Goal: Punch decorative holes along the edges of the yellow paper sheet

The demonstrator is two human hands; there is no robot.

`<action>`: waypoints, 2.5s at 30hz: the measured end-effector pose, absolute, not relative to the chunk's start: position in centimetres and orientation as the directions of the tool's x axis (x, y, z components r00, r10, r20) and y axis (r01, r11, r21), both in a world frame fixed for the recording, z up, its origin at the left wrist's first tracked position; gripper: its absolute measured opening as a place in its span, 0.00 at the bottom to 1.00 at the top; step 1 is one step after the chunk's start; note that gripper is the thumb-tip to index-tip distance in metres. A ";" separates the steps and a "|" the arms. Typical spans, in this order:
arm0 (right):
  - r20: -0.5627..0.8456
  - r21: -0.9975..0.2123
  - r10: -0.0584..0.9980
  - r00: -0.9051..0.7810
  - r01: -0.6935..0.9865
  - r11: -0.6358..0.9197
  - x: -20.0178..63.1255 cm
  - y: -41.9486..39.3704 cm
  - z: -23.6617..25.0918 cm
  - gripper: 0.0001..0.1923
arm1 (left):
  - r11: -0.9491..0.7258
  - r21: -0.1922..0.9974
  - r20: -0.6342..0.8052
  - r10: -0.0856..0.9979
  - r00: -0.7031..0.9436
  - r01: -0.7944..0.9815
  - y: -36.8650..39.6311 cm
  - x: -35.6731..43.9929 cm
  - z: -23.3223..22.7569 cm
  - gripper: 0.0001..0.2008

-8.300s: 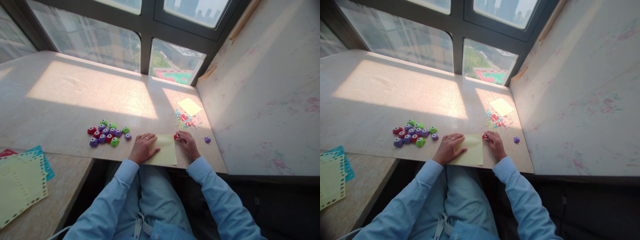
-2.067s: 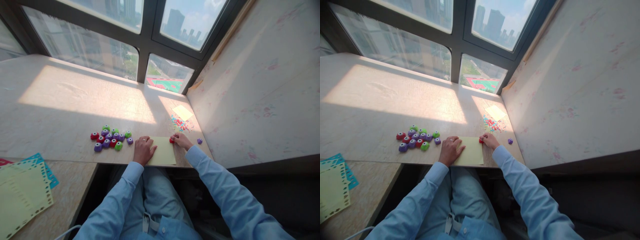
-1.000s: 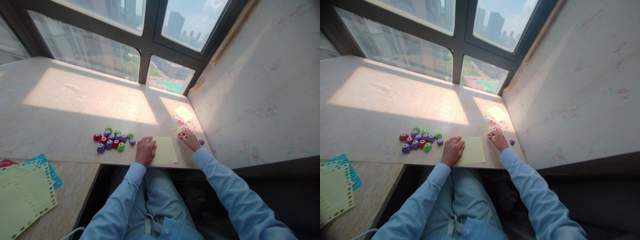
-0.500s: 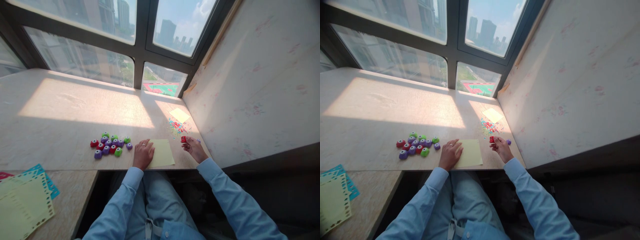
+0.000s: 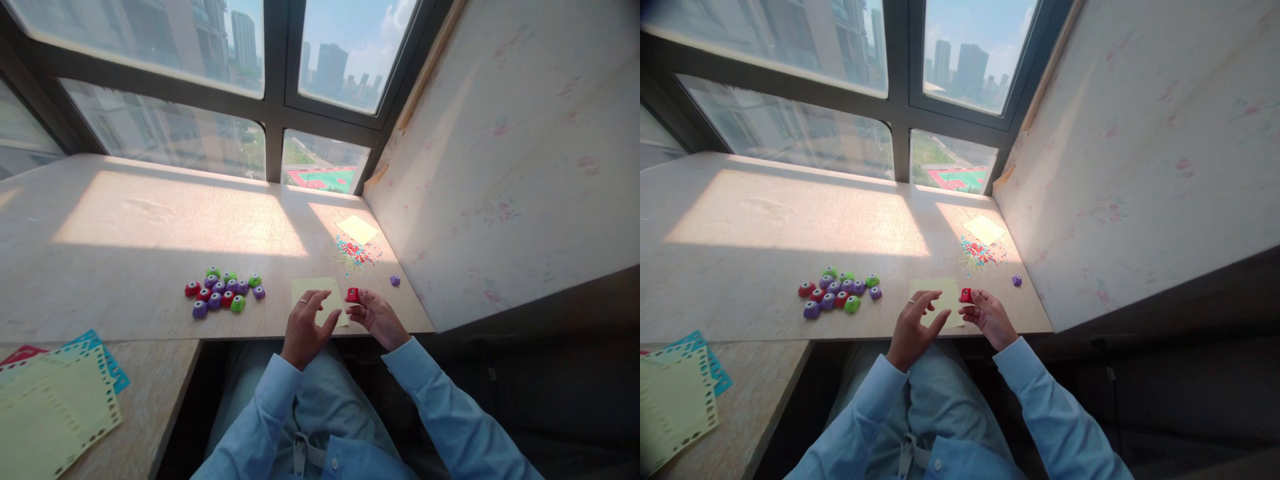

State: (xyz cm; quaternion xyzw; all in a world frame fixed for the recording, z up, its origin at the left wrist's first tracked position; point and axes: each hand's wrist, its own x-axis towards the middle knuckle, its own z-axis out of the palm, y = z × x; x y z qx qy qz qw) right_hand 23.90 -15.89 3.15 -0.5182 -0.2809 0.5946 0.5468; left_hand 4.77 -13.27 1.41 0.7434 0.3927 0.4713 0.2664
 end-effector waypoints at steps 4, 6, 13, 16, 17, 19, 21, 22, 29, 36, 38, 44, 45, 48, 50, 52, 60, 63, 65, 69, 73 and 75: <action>-0.297 -0.898 0.950 0.092 -0.365 -0.246 21.5 -16.1 3.7 0.20 | -0.576 0.730 0.499 0.817 0.290 0.368 -14.2 5.7 2.0 0.16; -0.299 -0.897 0.950 0.086 -0.365 -0.249 20.4 -16.4 3.7 0.22 | -0.573 0.722 0.500 0.820 0.279 0.388 -14.3 5.8 1.7 0.14; -0.291 -0.906 0.951 0.105 -0.348 -0.239 18.0 -17.2 2.9 0.21 | -0.508 0.713 0.480 0.856 0.193 0.484 -14.9 5.2 0.8 0.10; -0.290 -0.914 0.953 0.086 -0.321 -0.249 17.9 -17.4 2.8 0.20 | -0.485 0.746 0.462 0.871 0.169 0.456 -14.9 4.6 0.9 0.10; -0.290 -0.918 0.954 0.069 -0.303 -0.257 18.1 -17.4 2.9 0.20 | -0.474 0.761 0.457 0.876 0.154 0.443 -14.7 4.3 0.8 0.11; -0.289 -0.929 0.956 0.053 -0.257 -0.267 18.7 -17.4 3.1 0.20 | -0.440 0.790 0.436 0.893 0.113 0.428 -14.2 3.6 0.5 0.15; -0.280 -0.946 0.955 0.099 -0.196 -0.257 19.7 -17.3 3.0 0.19 | -0.375 0.810 0.390 0.919 0.064 0.451 -13.3 2.7 0.0 0.17; -0.271 -0.955 0.952 0.142 -0.164 -0.247 20.4 -17.1 2.8 0.19 | -0.345 0.805 0.367 0.929 0.052 0.482 -12.8 2.1 -0.3 0.16; -0.321 -0.947 0.911 0.257 -0.097 -0.306 25.0 -15.7 0.9 0.19 | -0.287 0.564 0.337 0.936 0.102 0.774 -9.3 -0.2 -2.4 0.08; -0.389 -0.888 0.910 0.145 -0.322 -0.328 24.8 -15.1 0.6 0.15 | -0.347 0.477 0.399 0.904 0.152 0.807 -8.9 -0.1 -3.9 0.12; -0.418 -0.854 0.899 0.130 -0.393 -0.341 24.6 -14.9 0.5 0.13 | -0.355 0.492 0.406 0.901 0.151 0.795 -8.9 -0.2 -4.2 0.12; -0.495 -0.720 0.865 0.087 -0.598 -0.352 24.5 -14.5 0.3 0.07 | -0.375 0.509 0.438 0.888 0.142 0.775 -8.7 -0.4 -4.2 0.12; -0.511 -0.691 0.856 0.075 -0.628 -0.358 24.5 -14.4 0.3 0.06 | -0.376 0.508 0.443 0.886 0.139 0.775 -8.7 -0.4 -4.2 0.12; -0.560 -0.612 0.828 0.040 -0.694 -0.380 24.5 -14.1 0.3 0.03 | -0.381 0.500 0.455 0.880 0.138 0.778 -8.8 -0.4 -4.3 0.13; -0.582 -0.572 0.813 0.013 -0.717 -0.398 24.5 -13.8 0.4 0.02 | -0.384 0.491 0.458 0.877 0.142 0.782 -8.8 -0.4 -4.4 0.13; -0.595 -0.544 0.803 -0.022 -0.724 -0.423 24.3 -13.4 0.4 0.03 | -0.383 0.483 0.459 0.876 0.145 0.787 -8.8 -0.4 -4.4 0.14; -0.540 -0.577 0.822 -0.182 -0.631 -0.518 23.1 -11.7 0.8 0.03 | -0.380 0.484 0.456 0.878 0.143 0.788 -8.8 -0.4 -4.3 0.13; -0.473 -0.807 0.880 -0.053 -0.375 -0.456 23.1 -11.3 0.7 0.09 | -0.386 0.497 0.452 0.879 0.148 0.777 -8.8 -0.5 -4.3 0.13; -0.403 -0.910 0.913 0.062 -0.134 -0.392 23.4 -11.0 0.6 0.12 | -0.389 0.504 0.446 0.882 0.154 0.771 -8.8 -0.5 -4.3 0.12; -0.357 -0.916 0.928 0.106 0.157 -0.370 24.0 -10.6 -0.1 0.10 | -0.369 0.516 0.434 0.891 0.136 0.773 -8.7 -0.6 -4.4 0.12; -0.265 -0.904 0.957 0.117 0.316 -0.288 24.5 -10.5 -1.0 0.09 | -0.348 0.532 0.422 0.899 0.115 0.772 -8.6 -0.6 -4.6 0.13; -0.172 -0.898 0.976 0.136 0.386 -0.212 24.8 -10.4 -1.3 0.10 | -0.343 0.552 0.416 0.903 0.106 0.760 -8.6 -0.6 -4.7 0.14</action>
